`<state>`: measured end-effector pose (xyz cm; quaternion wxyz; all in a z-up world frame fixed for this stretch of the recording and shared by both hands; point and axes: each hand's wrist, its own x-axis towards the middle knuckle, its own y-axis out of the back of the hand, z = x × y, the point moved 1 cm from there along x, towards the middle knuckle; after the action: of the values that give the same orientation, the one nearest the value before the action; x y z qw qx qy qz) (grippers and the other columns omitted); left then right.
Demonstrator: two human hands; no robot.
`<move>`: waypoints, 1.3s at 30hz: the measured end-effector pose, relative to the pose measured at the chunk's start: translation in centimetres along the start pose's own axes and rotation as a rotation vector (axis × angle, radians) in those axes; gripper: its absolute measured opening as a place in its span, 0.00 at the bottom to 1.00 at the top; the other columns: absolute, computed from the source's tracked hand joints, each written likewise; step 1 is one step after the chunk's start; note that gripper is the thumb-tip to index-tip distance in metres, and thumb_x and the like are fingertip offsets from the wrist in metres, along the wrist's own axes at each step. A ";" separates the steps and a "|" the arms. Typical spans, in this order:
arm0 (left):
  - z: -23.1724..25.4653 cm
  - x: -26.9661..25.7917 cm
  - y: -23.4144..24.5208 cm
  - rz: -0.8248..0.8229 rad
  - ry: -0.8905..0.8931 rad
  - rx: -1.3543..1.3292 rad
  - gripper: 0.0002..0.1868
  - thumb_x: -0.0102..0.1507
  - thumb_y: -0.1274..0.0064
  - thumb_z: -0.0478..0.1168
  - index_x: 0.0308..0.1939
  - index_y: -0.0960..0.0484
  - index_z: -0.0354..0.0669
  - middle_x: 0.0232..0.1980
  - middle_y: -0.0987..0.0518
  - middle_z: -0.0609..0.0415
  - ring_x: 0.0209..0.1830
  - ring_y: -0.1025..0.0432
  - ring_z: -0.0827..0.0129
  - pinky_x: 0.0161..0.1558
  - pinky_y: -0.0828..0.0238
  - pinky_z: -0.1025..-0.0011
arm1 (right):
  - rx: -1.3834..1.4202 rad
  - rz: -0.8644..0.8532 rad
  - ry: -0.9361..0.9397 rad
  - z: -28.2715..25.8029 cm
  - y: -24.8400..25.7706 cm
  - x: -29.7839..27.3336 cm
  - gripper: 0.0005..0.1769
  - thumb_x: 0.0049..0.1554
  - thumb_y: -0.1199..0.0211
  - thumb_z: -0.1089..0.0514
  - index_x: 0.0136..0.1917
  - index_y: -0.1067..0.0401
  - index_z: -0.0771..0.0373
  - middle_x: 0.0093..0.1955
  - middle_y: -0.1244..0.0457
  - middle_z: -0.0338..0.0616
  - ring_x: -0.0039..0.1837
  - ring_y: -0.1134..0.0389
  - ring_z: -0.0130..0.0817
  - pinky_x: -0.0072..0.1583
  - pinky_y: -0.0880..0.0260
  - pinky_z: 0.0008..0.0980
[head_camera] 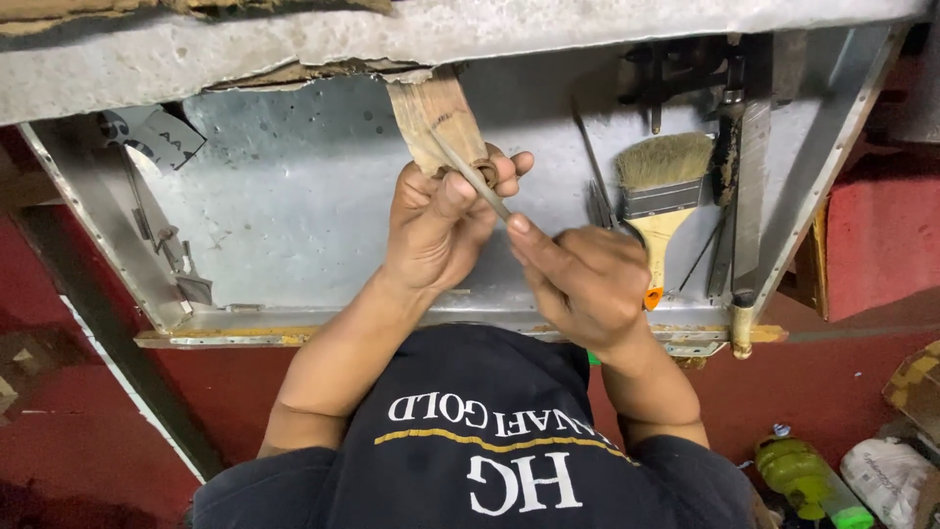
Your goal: Filing a metal ring on a wooden bench pin to smooth and shape it, followed by brushing away debris.
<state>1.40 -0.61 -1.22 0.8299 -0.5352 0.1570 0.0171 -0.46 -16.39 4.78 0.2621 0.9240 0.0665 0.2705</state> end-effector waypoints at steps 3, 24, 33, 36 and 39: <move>-0.1 -0.1 -0.3 0.008 0.000 -0.013 0.08 0.68 0.42 0.34 0.48 0.15 0.32 0.49 0.16 0.36 0.50 0.18 0.54 0.68 0.29 0.52 | 0.007 -0.018 0.021 -0.1 0.3 1.1 0.18 0.56 0.36 0.77 0.59 0.18 0.73 0.25 0.41 0.49 0.23 0.40 0.43 0.29 0.39 0.37; -0.4 -0.7 -0.7 0.053 -0.025 -0.056 0.03 0.67 0.41 0.33 0.42 0.14 0.36 0.44 0.14 0.44 0.48 0.18 0.56 0.67 0.31 0.53 | -0.209 0.098 0.181 0.1 1.2 0.2 0.13 0.57 0.37 0.77 0.50 0.14 0.73 0.24 0.44 0.44 0.23 0.47 0.37 0.30 0.42 0.37; 0.0 -0.3 -0.5 0.015 0.007 -0.057 0.03 0.67 0.41 0.33 0.41 0.14 0.36 0.48 0.16 0.38 0.50 0.19 0.56 0.73 0.39 0.48 | -0.241 0.029 0.136 -0.8 1.6 -1.8 0.16 0.57 0.39 0.77 0.50 0.13 0.70 0.22 0.48 0.42 0.21 0.51 0.38 0.28 0.46 0.37; -0.2 -0.2 0.2 0.001 0.005 -0.054 0.03 0.67 0.42 0.33 0.41 0.15 0.36 0.48 0.17 0.37 0.50 0.19 0.55 0.72 0.37 0.47 | -0.261 0.037 0.148 -1.0 1.4 -1.8 0.16 0.56 0.39 0.78 0.50 0.13 0.70 0.22 0.50 0.42 0.21 0.52 0.37 0.27 0.48 0.36; -0.1 -0.1 0.2 -0.011 -0.001 -0.031 0.03 0.67 0.41 0.34 0.41 0.16 0.37 0.47 0.17 0.37 0.49 0.19 0.56 0.74 0.42 0.46 | -0.286 0.019 0.153 -1.2 1.2 -1.3 0.15 0.57 0.39 0.78 0.50 0.14 0.70 0.22 0.50 0.42 0.21 0.52 0.37 0.27 0.48 0.37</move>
<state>1.18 -0.63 -1.43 0.8215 -0.5489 0.1537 0.0152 -2.22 -17.21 5.72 0.3823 0.8546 0.0382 0.3494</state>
